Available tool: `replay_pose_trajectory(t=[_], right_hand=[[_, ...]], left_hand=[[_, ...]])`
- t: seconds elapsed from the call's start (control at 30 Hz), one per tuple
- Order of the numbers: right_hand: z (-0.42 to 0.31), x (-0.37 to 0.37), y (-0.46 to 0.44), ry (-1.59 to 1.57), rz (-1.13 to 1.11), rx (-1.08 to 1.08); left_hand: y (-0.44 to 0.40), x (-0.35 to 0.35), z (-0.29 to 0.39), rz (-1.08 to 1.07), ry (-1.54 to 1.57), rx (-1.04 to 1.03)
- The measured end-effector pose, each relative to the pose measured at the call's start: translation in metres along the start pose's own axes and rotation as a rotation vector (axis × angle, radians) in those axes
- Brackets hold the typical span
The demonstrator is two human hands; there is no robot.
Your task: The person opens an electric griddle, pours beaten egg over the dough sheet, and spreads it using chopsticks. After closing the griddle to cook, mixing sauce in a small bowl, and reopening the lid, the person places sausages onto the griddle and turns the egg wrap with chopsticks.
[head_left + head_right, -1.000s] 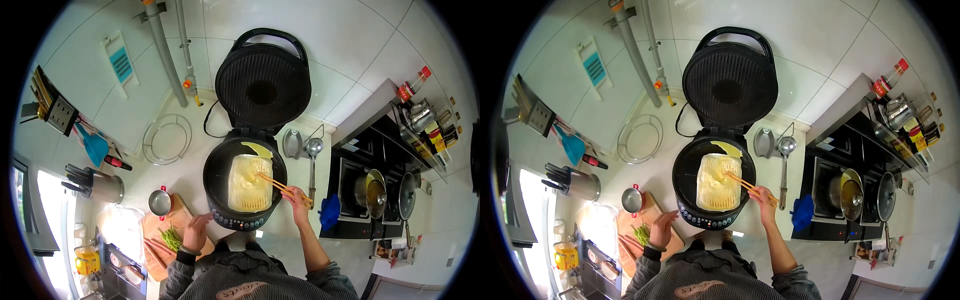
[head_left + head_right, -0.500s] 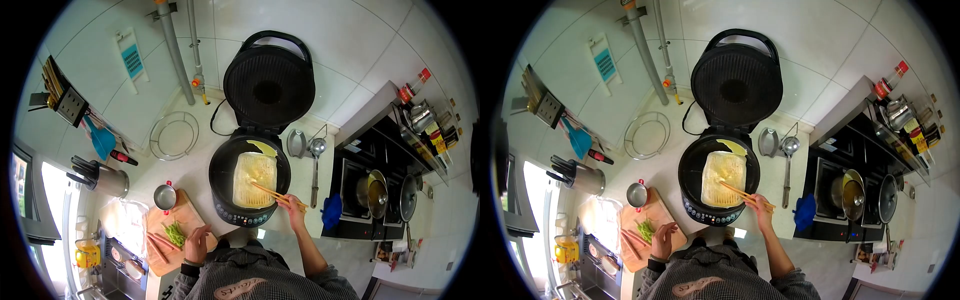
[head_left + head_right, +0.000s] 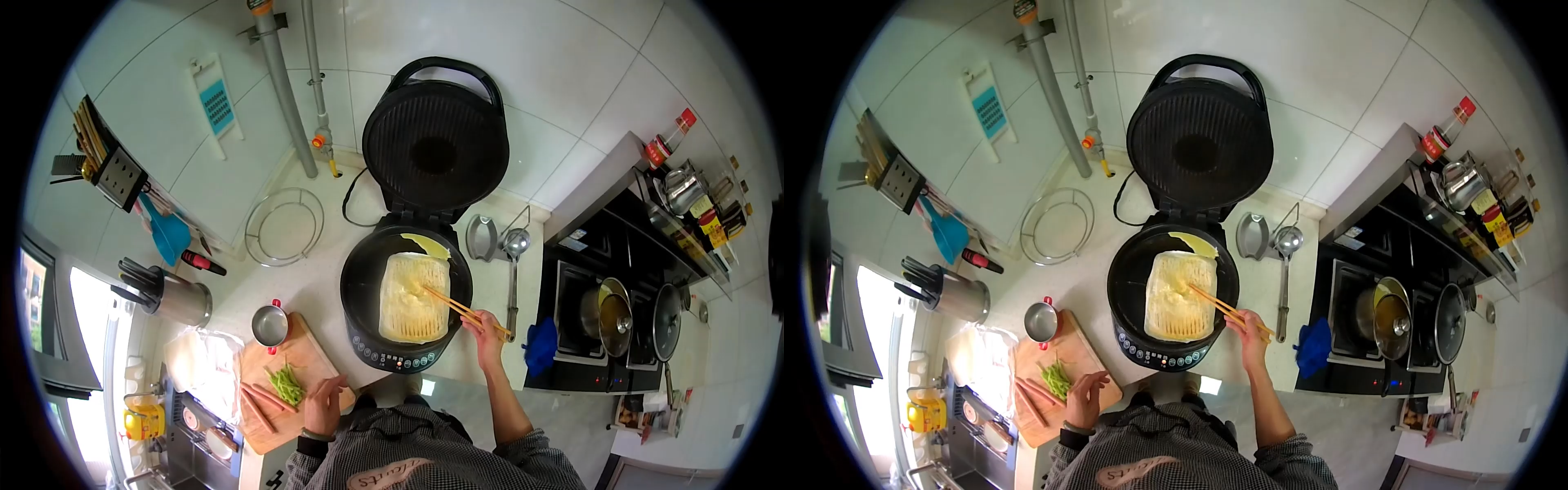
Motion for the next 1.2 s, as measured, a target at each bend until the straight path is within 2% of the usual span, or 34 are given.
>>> replay_pose_trajectory(t=[0.47, 0.53, 0.63, 0.83, 0.93, 1.2], right_hand=[[0.009, -0.006, 0.002, -0.008, -0.05, -0.07], [0.014, -0.009, 0.001, -0.059, -0.036, -0.14], [0.017, -0.011, 0.0, -0.129, 0.027, -0.135], [0.002, -0.008, 0.002, -0.061, 0.093, -0.128], [0.009, -0.015, -0.003, -0.143, 0.045, -0.156], [-0.022, 0.024, -0.03, -0.027, 0.134, 0.032]], left_hand=[[0.001, -0.002, 0.005, -0.014, -0.007, -0.024], [0.001, -0.003, 0.003, -0.019, 0.001, -0.015], [0.001, -0.003, 0.007, -0.028, -0.007, -0.014], [0.004, -0.001, 0.005, -0.005, -0.004, -0.001], [0.003, -0.003, 0.003, -0.033, -0.011, -0.01], [0.003, 0.0, 0.005, -0.035, -0.013, 0.008]])
Point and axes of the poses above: each hand's wrist, its own y-axis away from the middle knuckle, its own x-axis out of the back of the hand, z = x × y, the point moved 4 cm from there along -y, towards the middle knuckle, and after that the axes turned 9 degrees about x, right-handed, at the moved point
